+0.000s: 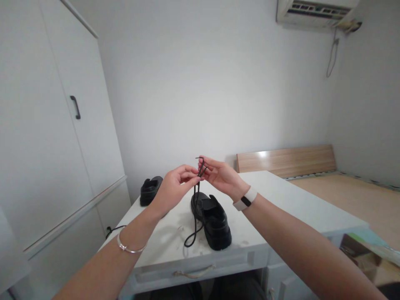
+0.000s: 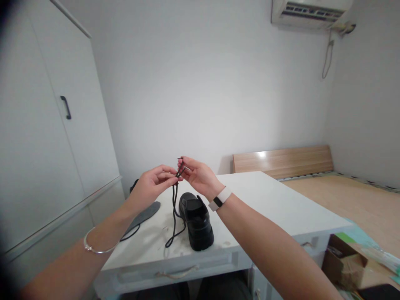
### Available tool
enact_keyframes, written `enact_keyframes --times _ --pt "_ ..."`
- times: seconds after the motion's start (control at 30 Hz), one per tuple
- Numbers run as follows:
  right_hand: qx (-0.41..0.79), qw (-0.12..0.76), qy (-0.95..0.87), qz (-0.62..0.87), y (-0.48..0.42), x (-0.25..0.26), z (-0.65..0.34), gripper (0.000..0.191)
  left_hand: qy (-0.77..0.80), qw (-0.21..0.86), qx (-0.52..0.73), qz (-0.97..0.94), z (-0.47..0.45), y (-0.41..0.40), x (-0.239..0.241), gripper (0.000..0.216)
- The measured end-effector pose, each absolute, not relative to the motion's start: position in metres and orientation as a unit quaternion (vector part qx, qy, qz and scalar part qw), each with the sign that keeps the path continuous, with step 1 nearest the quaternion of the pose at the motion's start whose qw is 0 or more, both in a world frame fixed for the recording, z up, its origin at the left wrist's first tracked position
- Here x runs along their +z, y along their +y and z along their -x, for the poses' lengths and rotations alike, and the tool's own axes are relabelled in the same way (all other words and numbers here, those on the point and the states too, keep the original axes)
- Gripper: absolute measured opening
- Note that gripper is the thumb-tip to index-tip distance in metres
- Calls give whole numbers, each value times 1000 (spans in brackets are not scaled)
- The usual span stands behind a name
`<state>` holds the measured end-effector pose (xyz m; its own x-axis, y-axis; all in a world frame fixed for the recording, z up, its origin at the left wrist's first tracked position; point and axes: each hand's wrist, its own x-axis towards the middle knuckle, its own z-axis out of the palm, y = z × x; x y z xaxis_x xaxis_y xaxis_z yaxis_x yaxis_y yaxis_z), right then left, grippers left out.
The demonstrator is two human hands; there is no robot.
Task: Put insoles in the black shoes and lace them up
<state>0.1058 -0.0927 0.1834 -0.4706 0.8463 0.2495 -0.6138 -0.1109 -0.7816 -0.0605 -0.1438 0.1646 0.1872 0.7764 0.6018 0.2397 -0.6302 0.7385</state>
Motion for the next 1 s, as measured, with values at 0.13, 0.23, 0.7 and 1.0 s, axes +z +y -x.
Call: enact_keyframes --times 0.13,0.23,0.7,1.0 --pt "715 561 -405 100 -88 200 -121 18 352 261 569 -696 63 -142 170 27" --pt "697 578 -405 122 -87 201 -126 19 354 269 580 -683 62 -142 172 28" --pt "589 456 -646 167 -109 169 -116 36 357 250 569 -697 65 -145 170 24" --pt "665 521 -520 127 -99 179 -119 17 326 250 615 -673 65 -142 173 13"
